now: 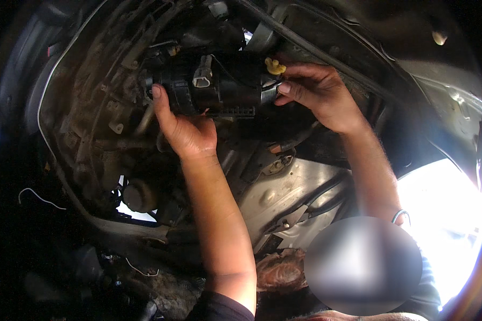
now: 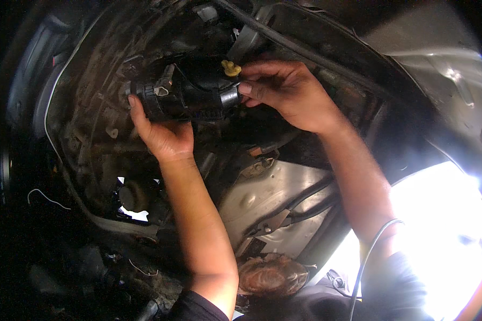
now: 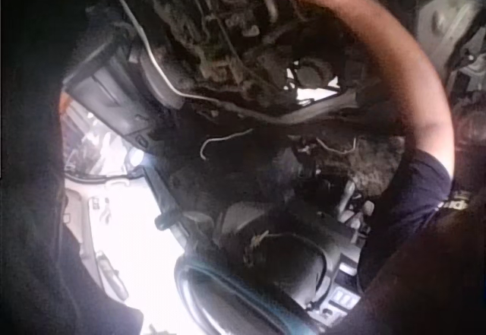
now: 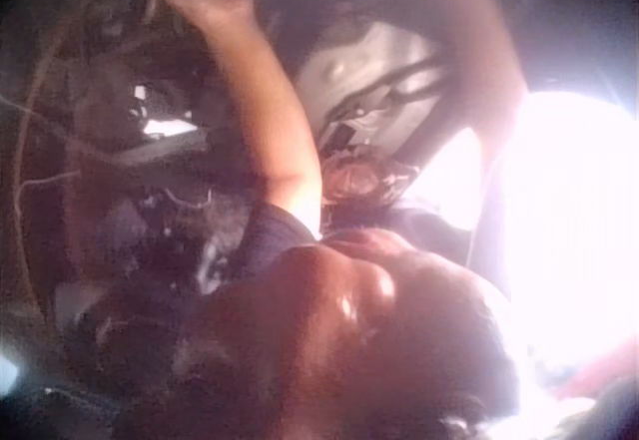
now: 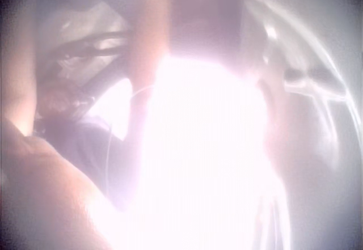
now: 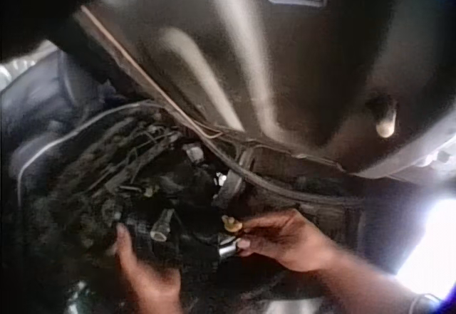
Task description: The person carries a car part to a vehicle with its hood open and installs it into the engine bay. They position the part, connect electrical connectors, and secure it with bolts using a wrench.
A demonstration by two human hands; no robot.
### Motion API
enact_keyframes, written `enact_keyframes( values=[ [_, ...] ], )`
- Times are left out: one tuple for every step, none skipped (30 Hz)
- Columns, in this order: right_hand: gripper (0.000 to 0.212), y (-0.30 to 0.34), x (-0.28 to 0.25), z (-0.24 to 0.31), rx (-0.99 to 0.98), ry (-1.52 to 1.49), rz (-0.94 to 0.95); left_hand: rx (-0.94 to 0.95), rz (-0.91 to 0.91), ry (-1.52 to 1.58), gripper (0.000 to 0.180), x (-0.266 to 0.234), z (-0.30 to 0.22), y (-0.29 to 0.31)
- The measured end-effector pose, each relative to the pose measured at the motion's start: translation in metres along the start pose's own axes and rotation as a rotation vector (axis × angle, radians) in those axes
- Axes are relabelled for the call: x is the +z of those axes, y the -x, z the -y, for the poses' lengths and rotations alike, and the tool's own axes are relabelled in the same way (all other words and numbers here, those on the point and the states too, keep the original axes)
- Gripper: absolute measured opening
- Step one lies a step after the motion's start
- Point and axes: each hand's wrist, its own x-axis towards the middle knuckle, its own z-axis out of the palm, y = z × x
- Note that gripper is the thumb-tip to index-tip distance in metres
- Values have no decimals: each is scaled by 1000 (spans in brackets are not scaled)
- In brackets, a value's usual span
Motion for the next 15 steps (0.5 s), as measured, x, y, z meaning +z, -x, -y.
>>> enact_keyframes(
  values=[
    [25,-2,-2,1,-21,-17,7,0,41,1,78,-1,0,-2],
    [24,-1,-2,0,-13,9,-8,-15,45,2,77,-3,-1,-1],
    [22,-1,-4,0,-9,27,-23,-36,40,13,76,-4,-1,-1],
    [21,0,-4,-1,1,46,-40,-16,23,-29,76,-6,-1,-1],
    [20,1,-5,-1,-28,151,-68,11,6,-58,77,-6,-1,0],
    [19,1,-5,-3,-57,257,-97,25,3,-94,77,-6,-1,-1],
    [17,2,-4,-4,-100,349,-131,61,9,-53,80,-6,-1,0],
    [16,1,-3,-5,-91,292,-149,83,24,-16,82,-6,0,-1],
    [15,1,-1,-6,-101,226,-173,101,37,20,85,-6,1,-1],
    [14,0,1,-6,-116,160,-195,119,42,15,85,-6,2,-2],
    [14,-1,3,-6,-152,137,-222,141,48,11,86,-6,3,-3],
    [13,-2,5,-6,-191,124,-226,155,35,-7,86,-6,5,-4],
    [13,-3,6,-5,-228,113,-225,167,15,2,89,-6,6,-4],
    [12,-3,6,-4,-237,120,-241,160,21,43,88,-7,8,-4],
    [12,-2,6,-4,-255,125,-230,141,9,69,88,-7,9,-4]
  ],
)
